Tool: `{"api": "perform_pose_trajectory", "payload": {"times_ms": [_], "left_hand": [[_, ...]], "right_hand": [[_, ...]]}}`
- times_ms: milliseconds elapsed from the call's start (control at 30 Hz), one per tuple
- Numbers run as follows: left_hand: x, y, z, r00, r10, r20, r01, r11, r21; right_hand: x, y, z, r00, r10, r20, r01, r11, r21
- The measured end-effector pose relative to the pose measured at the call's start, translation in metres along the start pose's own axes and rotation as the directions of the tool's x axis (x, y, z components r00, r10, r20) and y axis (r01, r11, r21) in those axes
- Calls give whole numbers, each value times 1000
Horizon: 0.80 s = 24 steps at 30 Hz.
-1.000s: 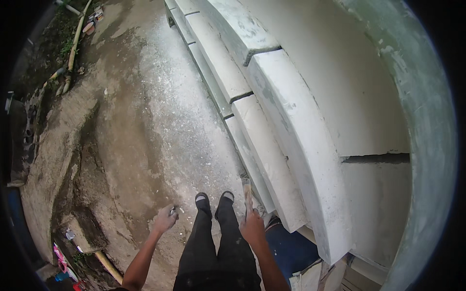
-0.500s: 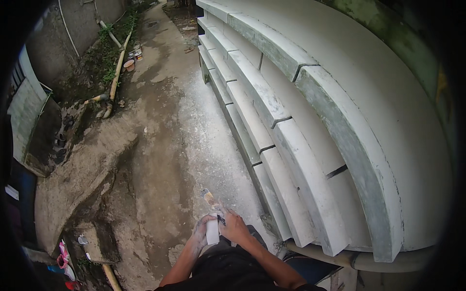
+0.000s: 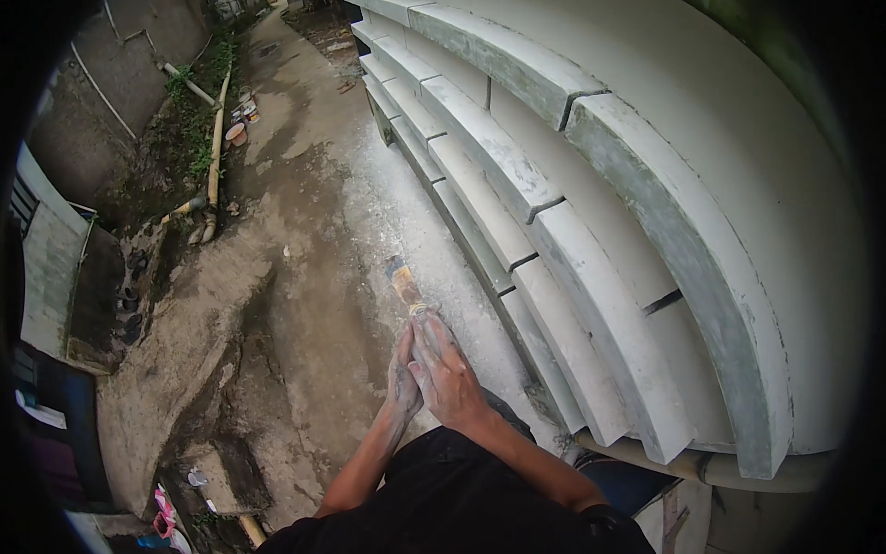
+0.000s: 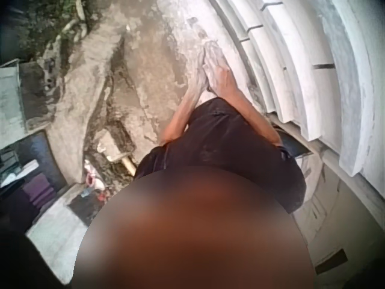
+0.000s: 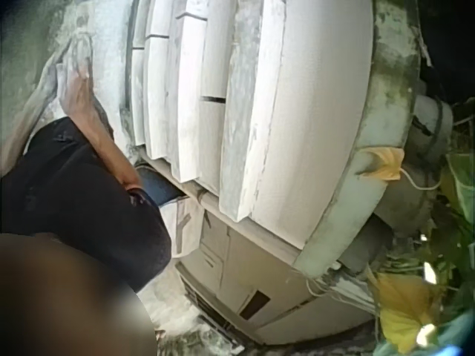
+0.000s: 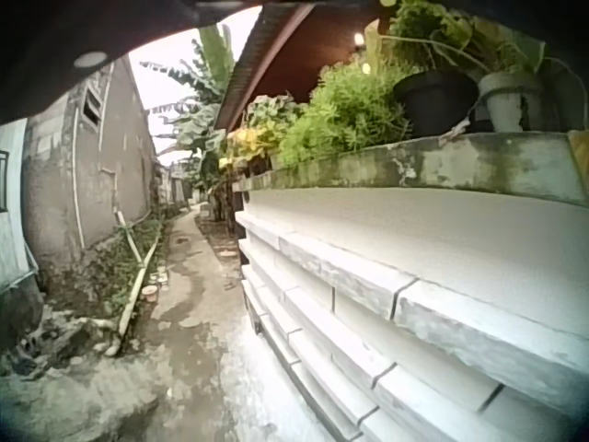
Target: Repair and sand an exterior concrete or plaster wall surface.
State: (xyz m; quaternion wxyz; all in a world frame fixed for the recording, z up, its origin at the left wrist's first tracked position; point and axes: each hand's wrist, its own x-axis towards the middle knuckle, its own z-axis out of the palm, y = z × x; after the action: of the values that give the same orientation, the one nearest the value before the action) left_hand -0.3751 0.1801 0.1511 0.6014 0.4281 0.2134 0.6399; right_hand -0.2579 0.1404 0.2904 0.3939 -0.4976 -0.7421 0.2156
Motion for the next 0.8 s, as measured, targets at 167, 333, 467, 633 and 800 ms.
{"api": "perform_pose_trajectory", "payload": {"times_ms": [167, 333, 467, 633, 800], "left_hand": [[87, 64, 74, 841, -481, -248, 428, 872, -239], [164, 53, 41, 892, -413, -184, 401, 911, -101], [215, 46, -20, 936, -159, -314, 268, 900, 343], [237, 42, -63, 921, -133, -366, 341, 728, 595], [259, 17, -70, 918, -289, -273, 394, 571, 720]], "right_hand": [[55, 43, -6, 997, -62, -37, 62, 998, 11], [123, 87, -10, 988, -136, -72, 140, 989, 56], [184, 146, -44, 942, 12, -335, -62, 988, -139], [240, 261, -82, 891, 240, -386, -432, 711, -555], [268, 293, -61, 897, 277, -345, -442, 565, -697]]}}
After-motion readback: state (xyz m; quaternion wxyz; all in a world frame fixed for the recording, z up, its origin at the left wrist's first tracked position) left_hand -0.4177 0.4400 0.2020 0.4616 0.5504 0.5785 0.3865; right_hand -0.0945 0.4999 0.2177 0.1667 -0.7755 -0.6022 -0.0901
